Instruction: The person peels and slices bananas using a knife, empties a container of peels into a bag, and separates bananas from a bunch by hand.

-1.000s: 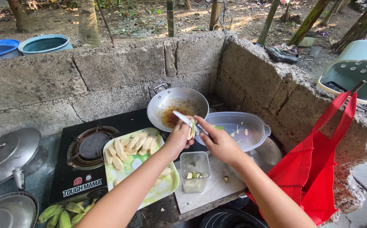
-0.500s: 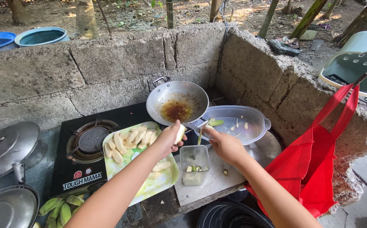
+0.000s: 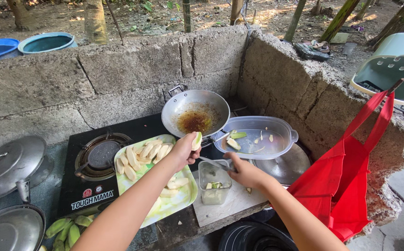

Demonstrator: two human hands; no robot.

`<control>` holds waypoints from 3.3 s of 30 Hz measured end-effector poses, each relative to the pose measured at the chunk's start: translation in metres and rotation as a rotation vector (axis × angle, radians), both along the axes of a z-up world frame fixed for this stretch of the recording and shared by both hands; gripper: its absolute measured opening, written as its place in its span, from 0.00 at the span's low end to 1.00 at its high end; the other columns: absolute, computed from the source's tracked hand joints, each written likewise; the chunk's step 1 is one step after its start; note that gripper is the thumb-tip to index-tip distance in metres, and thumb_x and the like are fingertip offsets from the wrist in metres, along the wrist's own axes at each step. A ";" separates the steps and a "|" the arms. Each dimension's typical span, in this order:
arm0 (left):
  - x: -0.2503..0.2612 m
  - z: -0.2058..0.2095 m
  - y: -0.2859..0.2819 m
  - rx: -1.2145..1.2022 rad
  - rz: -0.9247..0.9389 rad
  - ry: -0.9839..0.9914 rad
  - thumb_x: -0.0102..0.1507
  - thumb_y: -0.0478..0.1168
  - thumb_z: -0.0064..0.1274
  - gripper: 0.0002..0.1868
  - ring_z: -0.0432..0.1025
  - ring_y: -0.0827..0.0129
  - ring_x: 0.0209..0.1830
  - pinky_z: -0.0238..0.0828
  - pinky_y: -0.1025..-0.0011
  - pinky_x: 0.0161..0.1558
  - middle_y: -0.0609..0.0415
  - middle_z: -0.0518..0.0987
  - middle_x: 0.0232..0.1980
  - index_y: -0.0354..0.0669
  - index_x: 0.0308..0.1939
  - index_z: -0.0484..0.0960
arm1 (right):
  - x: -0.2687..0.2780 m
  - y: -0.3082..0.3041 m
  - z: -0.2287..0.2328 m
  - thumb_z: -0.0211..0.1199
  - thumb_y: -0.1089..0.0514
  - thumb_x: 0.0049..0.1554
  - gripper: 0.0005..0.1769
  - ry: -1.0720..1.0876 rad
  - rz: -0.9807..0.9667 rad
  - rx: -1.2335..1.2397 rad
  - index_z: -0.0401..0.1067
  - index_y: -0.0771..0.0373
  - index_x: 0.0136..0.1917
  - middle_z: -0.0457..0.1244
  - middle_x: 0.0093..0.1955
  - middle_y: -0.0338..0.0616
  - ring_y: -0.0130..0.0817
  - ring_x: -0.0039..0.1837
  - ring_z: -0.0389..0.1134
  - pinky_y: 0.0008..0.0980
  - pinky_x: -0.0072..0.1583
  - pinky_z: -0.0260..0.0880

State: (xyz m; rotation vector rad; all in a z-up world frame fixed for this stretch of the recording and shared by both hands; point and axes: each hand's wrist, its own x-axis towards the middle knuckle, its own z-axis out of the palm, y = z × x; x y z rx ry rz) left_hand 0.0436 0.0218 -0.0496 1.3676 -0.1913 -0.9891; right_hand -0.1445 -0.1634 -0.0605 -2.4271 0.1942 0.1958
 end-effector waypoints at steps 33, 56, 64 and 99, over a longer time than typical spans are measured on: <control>-0.043 0.033 -0.027 -0.374 -0.118 0.106 0.73 0.53 0.37 0.08 0.60 0.79 0.26 0.53 0.79 0.26 0.64 0.66 0.32 0.61 0.49 0.68 | -0.004 0.011 0.094 0.53 0.55 0.63 0.41 -0.407 0.030 0.029 0.42 0.43 0.84 0.67 0.40 0.59 0.51 0.42 0.71 0.40 0.51 0.69; -0.047 0.052 -0.025 -0.260 -0.276 -0.059 0.72 0.41 0.39 0.12 0.62 0.83 0.29 0.56 0.83 0.26 0.57 0.74 0.39 0.44 0.57 0.74 | -0.020 0.005 0.107 0.55 0.56 0.61 0.43 -0.372 -0.031 0.015 0.40 0.47 0.84 0.66 0.36 0.55 0.43 0.39 0.69 0.38 0.48 0.68; -0.048 0.039 -0.032 -0.313 -0.282 -0.061 0.74 0.44 0.35 0.16 0.64 0.79 0.31 0.57 0.81 0.27 0.54 0.75 0.41 0.44 0.62 0.71 | -0.007 -0.009 0.081 0.55 0.56 0.64 0.32 -0.569 -0.053 0.059 0.55 0.52 0.80 0.68 0.44 0.55 0.40 0.44 0.70 0.38 0.50 0.69; 0.047 0.035 0.087 0.106 0.033 -0.310 0.66 0.43 0.49 0.17 0.73 0.75 0.32 0.59 0.77 0.23 0.58 0.79 0.42 0.43 0.58 0.74 | 0.031 -0.002 0.061 0.62 0.65 0.57 0.21 -0.159 0.137 0.120 0.67 0.53 0.63 0.64 0.43 0.45 0.36 0.47 0.66 0.36 0.50 0.68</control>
